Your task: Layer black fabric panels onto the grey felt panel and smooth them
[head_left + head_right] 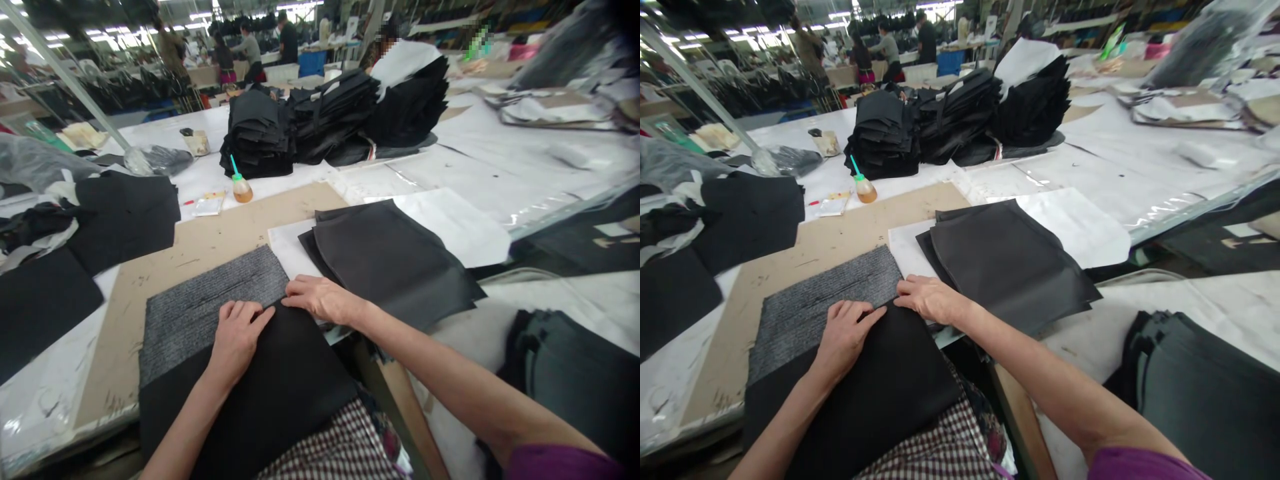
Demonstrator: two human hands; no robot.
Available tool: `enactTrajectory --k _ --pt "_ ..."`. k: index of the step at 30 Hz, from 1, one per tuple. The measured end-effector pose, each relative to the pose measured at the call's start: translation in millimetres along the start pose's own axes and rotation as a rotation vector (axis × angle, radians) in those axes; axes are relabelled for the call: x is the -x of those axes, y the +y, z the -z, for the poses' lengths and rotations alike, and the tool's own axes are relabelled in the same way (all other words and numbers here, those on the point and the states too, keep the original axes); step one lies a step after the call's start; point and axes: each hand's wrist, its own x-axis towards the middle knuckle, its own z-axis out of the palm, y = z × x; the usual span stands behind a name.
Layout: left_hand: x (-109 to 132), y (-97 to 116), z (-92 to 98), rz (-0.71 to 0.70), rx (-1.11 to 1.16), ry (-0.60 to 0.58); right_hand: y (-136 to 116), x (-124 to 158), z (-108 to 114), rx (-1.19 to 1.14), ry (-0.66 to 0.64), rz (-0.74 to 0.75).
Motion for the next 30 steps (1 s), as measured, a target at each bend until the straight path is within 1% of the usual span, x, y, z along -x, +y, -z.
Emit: enactTrajectory --k 3,6,9,11,14,16,18,21,23,27,30 --pt "-1 2 3.3 -0.024 -0.050 -0.037 -3 3 0 0.039 0.004 0.017" --pt "-2 4 6.4 -0.048 -0.090 -0.054 1 11 -1 0.063 0.010 0.012" --pt "-2 5 8.1 -0.068 -0.119 -0.063 4 20 3 0.101 0.017 -0.043" --pt "-2 5 7.9 -0.077 -0.124 -0.063 -1 23 8 0.146 0.021 -0.102" --pt "-3 5 5.9 -0.077 -0.104 -0.045 -24 14 8 0.183 0.101 -0.231" --pt "-2 4 4.2 -0.065 -0.072 -0.033 -45 3 -1 0.153 0.169 -0.290" --pt "1 0 3.7 -0.033 -0.025 -0.027 -64 -7 -17 0.121 0.190 -0.302" --pt "16 -12 7.5 0.029 0.068 -0.015 -78 -15 -40 0.124 0.170 -0.311" --pt "31 -24 13.3 0.072 0.138 -0.005 -79 -14 -45 0.133 0.165 -0.301" --pt "62 -42 25.8 0.121 0.204 -0.017 -76 -11 -39 0.146 0.139 -0.239" --pt "73 -47 30.5 0.100 0.162 -0.024 -77 -11 -33 0.152 0.104 -0.230"
